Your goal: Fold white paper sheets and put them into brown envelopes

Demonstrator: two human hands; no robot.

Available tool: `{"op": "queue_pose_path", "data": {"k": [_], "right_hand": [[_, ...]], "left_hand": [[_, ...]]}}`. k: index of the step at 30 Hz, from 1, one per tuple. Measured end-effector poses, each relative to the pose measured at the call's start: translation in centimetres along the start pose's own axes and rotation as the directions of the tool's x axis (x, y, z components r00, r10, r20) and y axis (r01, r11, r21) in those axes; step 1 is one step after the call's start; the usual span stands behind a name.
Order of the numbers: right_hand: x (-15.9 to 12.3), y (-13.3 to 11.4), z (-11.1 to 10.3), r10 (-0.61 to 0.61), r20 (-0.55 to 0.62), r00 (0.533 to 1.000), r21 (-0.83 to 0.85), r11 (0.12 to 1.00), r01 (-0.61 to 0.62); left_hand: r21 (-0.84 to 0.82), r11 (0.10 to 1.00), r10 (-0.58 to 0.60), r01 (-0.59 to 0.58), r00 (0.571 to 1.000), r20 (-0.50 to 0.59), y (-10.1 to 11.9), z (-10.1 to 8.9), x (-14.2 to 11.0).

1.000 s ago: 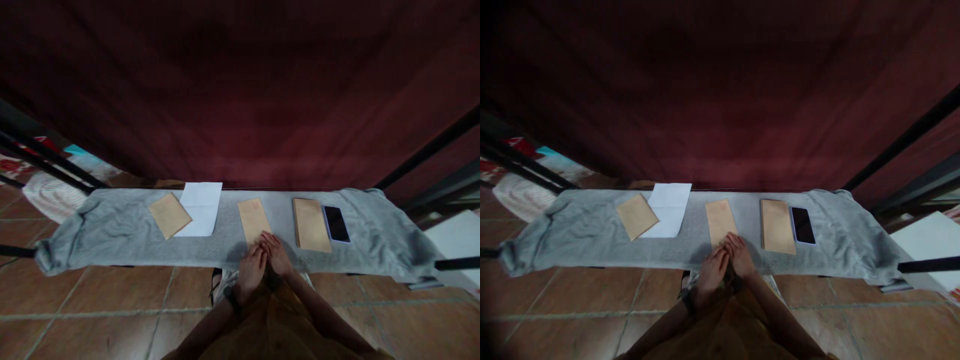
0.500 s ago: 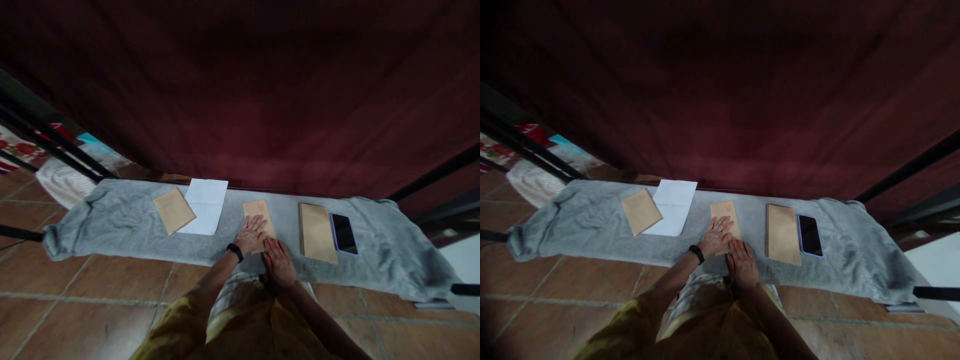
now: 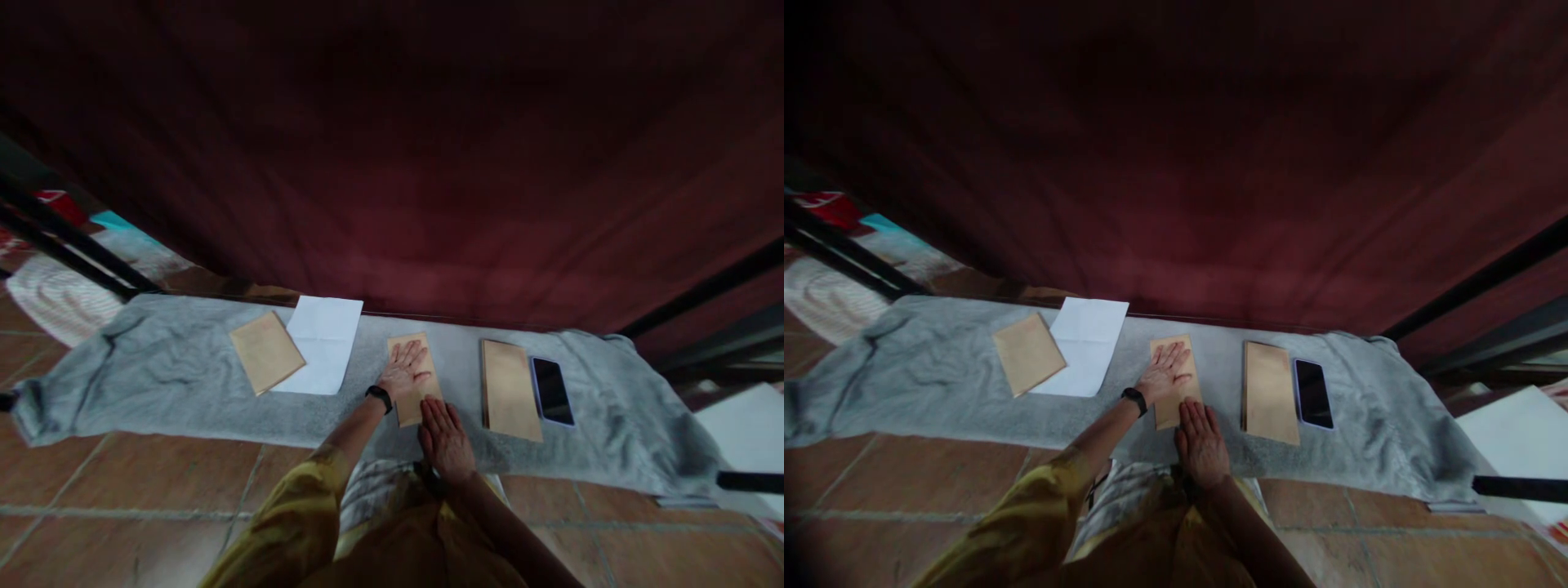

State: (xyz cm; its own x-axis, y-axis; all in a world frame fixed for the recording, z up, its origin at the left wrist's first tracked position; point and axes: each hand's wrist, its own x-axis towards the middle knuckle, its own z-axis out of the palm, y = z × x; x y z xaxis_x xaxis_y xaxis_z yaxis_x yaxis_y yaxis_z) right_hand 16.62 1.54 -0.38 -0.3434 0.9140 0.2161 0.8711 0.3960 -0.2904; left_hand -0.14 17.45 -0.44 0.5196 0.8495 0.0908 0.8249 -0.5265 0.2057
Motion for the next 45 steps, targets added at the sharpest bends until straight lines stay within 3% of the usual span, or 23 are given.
{"op": "queue_pose_path", "data": {"k": [11,17,30,37,45], "right_hand": [[0.1,-0.1,-0.1,0.001,-0.011,1.0,0.02,1.0,-0.001],[0.1,0.0,-0.1,0.012,0.007,1.0,0.005,1.0,-0.012],[0.0,-0.1,0.4,0.001,-0.025,1.0,-0.019,1.0,-0.001],[-0.2,0.2,0.9,0.002,-0.045,0.999,0.011,1.0,-0.002],[-0.1,0.1,1.2,0.017,-0.075,0.997,0.014,1.0,-0.016]], "left_hand": [[-0.031,0.993,-0.119,0.117,0.992,-0.049,-0.4,0.6,1.5],[-0.014,0.997,-0.079,0.078,0.997,-0.011,-0.5,0.7,1.5],[-0.014,0.995,0.098,-0.098,0.995,0.028,1.1,0.9,-2.9],[-0.022,0.981,0.195,-0.195,0.981,-0.011,2.1,0.6,-5.5],[-0.075,0.974,0.217,-0.214,0.975,0.037,2.9,0.7,-7.9]]}}
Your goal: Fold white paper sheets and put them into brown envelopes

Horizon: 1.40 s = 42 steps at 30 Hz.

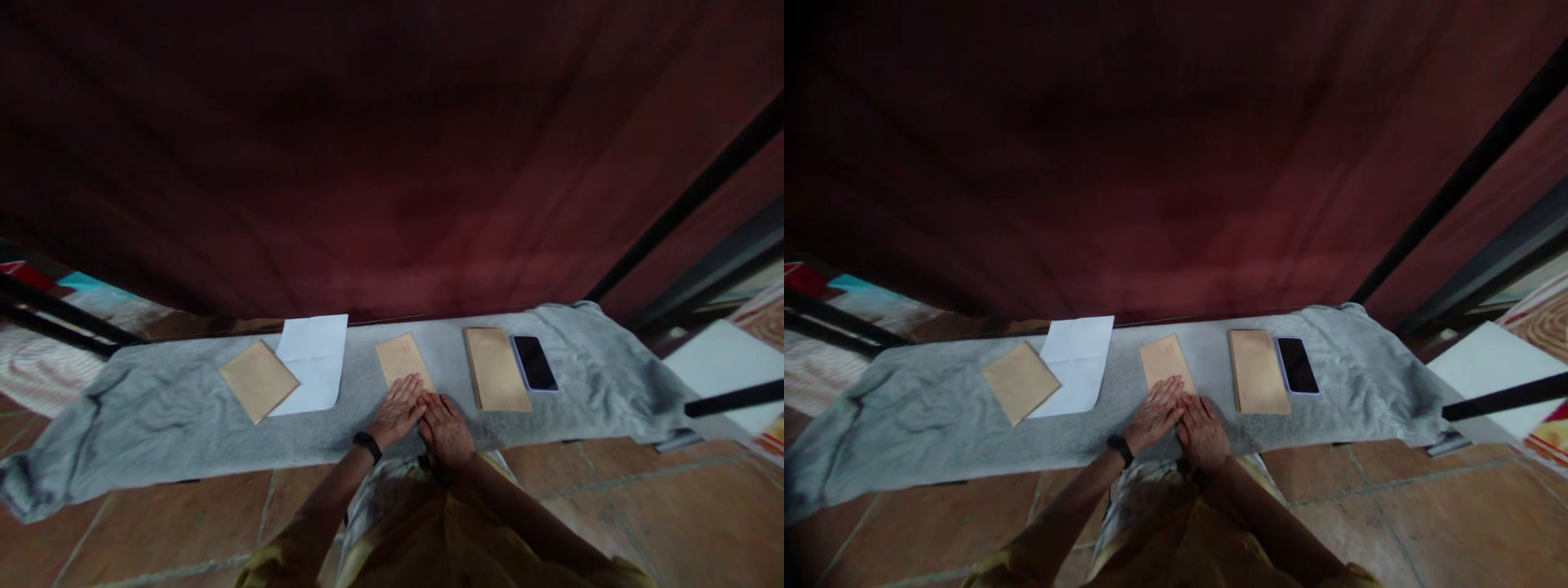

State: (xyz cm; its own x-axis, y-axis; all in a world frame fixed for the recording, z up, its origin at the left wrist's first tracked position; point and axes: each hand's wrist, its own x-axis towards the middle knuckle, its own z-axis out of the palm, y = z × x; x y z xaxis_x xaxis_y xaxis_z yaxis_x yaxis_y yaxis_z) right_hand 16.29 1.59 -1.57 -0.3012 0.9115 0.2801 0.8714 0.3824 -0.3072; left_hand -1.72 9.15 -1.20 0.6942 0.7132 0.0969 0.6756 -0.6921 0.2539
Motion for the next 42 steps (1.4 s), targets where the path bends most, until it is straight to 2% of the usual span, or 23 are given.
{"op": "queue_pose_path", "data": {"k": [8,14,20,29,33,38,42], "right_hand": [[-0.2,0.4,0.2,-0.026,0.009,1.0,-0.023,0.999,0.026],[-0.7,0.7,0.1,-0.043,0.012,0.999,-0.05,0.998,0.044],[-1.2,0.5,0.1,-0.002,-0.061,0.998,-0.061,0.998,-0.001],[-2.0,0.5,-0.1,0.094,-0.141,0.986,-0.091,0.99,-0.107],[-1.5,-0.1,-0.6,0.053,-0.076,0.996,-0.017,0.998,-0.054],[0.0,-1.3,-0.4,-0.05,0.052,0.997,0.065,0.997,0.046],[-0.1,-0.9,-0.2,-0.094,0.05,0.994,0.045,0.995,0.092]], "left_hand": [[0.009,1.0,-0.006,0.006,0.999,0.038,1.0,0.1,-1.6],[0.082,0.997,0.006,-0.002,0.999,-0.046,1.9,0.2,-3.3],[0.16,0.987,0.008,0.008,0.995,-0.099,2.8,0.1,-5.6],[0.158,0.972,-0.145,0.175,0.973,-0.18,3.8,1.0,-7.5],[0.131,0.965,-0.2,0.226,0.963,-0.182,4.6,1.3,-6.9],[0.134,0.987,-0.081,0.094,0.992,-0.1,6.1,2.3,-6.1],[0.149,0.983,-0.091,0.108,0.989,-0.116,6.4,2.8,-6.2]]}}
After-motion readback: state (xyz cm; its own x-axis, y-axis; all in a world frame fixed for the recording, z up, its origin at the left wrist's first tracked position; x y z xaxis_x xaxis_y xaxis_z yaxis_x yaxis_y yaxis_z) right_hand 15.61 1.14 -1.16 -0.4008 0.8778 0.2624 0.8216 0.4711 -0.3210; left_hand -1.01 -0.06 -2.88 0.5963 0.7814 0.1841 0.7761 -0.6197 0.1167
